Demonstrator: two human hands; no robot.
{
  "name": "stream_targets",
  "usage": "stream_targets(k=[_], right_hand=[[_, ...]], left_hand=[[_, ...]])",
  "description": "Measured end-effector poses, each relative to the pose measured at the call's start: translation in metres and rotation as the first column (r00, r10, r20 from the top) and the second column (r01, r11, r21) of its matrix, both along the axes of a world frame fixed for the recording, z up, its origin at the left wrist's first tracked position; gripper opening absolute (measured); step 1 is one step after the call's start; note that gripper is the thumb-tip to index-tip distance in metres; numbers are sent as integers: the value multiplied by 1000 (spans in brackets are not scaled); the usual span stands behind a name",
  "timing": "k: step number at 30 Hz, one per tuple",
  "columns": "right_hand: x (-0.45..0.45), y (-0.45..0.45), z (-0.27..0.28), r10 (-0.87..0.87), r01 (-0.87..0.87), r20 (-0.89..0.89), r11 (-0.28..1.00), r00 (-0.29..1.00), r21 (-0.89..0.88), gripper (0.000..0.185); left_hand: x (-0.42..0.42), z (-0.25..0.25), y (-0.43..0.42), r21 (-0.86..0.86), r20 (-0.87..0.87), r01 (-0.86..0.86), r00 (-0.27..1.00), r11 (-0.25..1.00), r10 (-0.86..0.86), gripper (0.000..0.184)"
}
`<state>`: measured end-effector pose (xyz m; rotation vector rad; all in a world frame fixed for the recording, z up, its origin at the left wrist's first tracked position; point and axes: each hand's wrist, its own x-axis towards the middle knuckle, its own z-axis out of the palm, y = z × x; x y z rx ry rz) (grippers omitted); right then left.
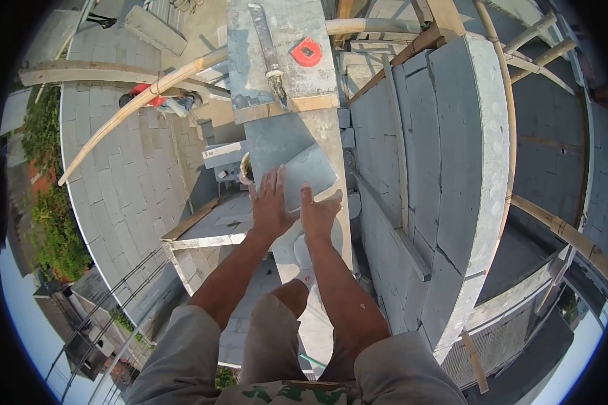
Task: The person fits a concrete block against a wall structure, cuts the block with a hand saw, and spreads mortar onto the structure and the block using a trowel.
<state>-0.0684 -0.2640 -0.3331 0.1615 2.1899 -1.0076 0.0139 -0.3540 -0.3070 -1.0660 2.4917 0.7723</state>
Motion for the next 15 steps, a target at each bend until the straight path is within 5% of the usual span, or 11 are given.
stream_targets(k=[3,5,7,11,14,15], right_hand=[[-55,-24,42,151,-188,-540,982,828,-13,72],[-90,-73,37,218,-348,-607,932,764,-103,57],[-126,-133,-8,352,-556,-628,816,694,-156,57],[-151,-228,-61,821,-804,-404,529,403,271,66],[-157,-255,-76,895,-814,-382,394,233,427,69],[-160,-267,-86,881,-807,-383,431,279,403,68]], left_hand=[[-17,-9,27,-134,-136,-109,987,985,90,119],[-19,-39,41,-229,-196,-185,970,956,141,125],[-23,-56,45,-265,-239,-260,951,929,198,129],[-24,-51,36,-366,-277,-233,952,901,133,122],[-22,-54,35,-357,-308,-244,942,902,133,118],[-22,-56,36,-363,-323,-254,937,896,135,117]])
